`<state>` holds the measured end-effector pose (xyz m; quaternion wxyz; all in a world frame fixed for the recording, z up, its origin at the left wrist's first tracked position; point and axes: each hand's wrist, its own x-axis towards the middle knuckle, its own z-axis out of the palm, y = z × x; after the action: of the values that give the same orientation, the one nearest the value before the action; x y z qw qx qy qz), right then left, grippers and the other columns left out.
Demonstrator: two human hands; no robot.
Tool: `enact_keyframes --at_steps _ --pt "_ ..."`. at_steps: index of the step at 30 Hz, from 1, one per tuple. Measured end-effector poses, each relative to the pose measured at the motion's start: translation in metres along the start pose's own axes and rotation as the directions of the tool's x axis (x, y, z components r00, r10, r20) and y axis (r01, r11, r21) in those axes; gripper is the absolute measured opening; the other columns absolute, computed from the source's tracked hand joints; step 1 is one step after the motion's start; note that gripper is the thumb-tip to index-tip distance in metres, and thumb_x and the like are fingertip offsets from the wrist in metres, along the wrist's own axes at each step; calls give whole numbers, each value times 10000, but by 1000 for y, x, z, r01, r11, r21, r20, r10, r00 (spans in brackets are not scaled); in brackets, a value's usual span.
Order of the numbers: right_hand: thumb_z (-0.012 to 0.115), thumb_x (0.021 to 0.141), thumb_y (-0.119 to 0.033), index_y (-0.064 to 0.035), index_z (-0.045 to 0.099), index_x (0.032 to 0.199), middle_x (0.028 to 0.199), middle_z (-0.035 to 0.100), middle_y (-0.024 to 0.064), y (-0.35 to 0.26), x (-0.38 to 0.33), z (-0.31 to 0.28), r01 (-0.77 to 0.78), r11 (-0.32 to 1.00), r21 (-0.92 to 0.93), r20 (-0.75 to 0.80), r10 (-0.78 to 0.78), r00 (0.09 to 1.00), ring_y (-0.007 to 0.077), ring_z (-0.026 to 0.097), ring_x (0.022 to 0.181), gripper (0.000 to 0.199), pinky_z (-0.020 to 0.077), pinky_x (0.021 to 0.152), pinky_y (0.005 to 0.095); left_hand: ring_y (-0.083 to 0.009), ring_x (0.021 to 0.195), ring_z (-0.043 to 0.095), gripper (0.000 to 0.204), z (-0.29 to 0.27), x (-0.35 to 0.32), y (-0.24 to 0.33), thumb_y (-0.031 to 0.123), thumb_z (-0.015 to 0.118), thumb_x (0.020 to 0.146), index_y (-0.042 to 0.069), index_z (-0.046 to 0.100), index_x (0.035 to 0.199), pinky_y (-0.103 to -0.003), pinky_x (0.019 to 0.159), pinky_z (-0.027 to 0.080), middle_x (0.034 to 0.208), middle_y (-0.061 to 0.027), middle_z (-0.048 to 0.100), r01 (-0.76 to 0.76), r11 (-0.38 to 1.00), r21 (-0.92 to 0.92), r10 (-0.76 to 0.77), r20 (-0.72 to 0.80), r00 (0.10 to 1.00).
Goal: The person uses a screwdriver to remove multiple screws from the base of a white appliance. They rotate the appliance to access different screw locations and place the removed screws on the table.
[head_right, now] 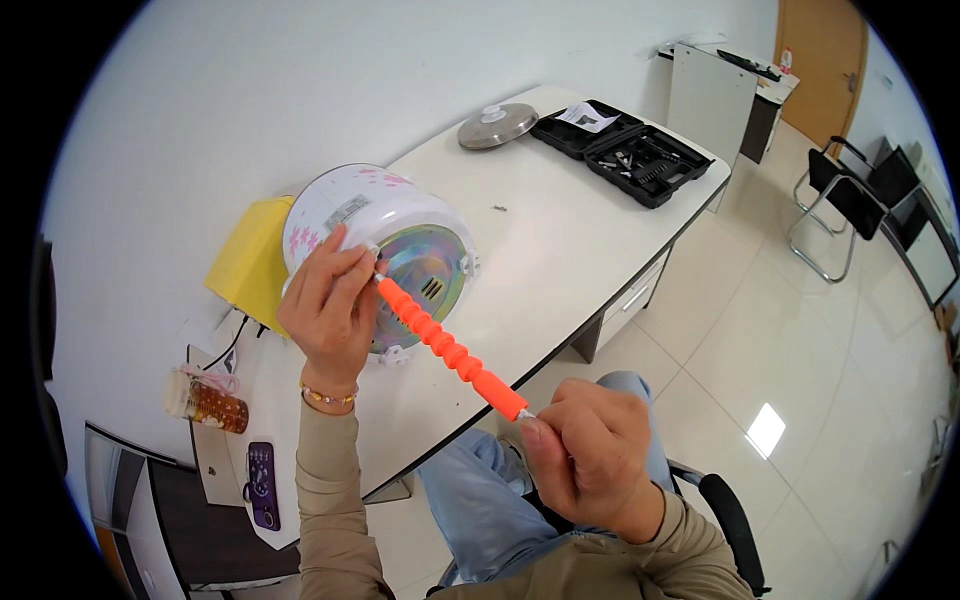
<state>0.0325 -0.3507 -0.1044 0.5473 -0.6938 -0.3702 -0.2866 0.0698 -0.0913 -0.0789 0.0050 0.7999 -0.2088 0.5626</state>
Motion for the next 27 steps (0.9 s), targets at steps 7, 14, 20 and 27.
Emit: enact_keyframes --at_steps 7,14,20,27 --pt "629 749 -10 -25 524 654 515 394 45 -1 3 -1 61 995 -74 19 -60 998 185 355 397 143 234 375 316 -331 935 669 243 -3 3 1 -6 720 664 57 705 898 -421 795 542 839 -61 643 -22 1000 -4 22 64 998" --pt "683 731 -54 -43 515 630 506 385 34 -1 3 -7 79 991 -105 71 -72 995 177 342 382 197 228 372 311 -316 969 667 203 -1 -1 1 -8 706 688 31 677 886 -442 852 526 908 -70 675 9 999 -47 -6 63 998" --pt "691 753 -73 -47 518 624 500 389 34 -5 3 -8 70 992 -107 70 -63 996 175 346 383 218 231 371 309 -318 980 664 172 -3 -1 1 -1 698 715 23 663 882 -440 851 529 928 -78 682 -27 999 -18 28 84 996" --pt "644 804 -46 -30 524 637 502 405 45 -4 -2 -10 -66 996 -51 53 69 996 184 360 382 207 244 374 311 -317 968 667 158 -2 -2 0 6 701 718 23 656 868 -425 844 535 920 -77 681 -31 999 -15 32 69 997"
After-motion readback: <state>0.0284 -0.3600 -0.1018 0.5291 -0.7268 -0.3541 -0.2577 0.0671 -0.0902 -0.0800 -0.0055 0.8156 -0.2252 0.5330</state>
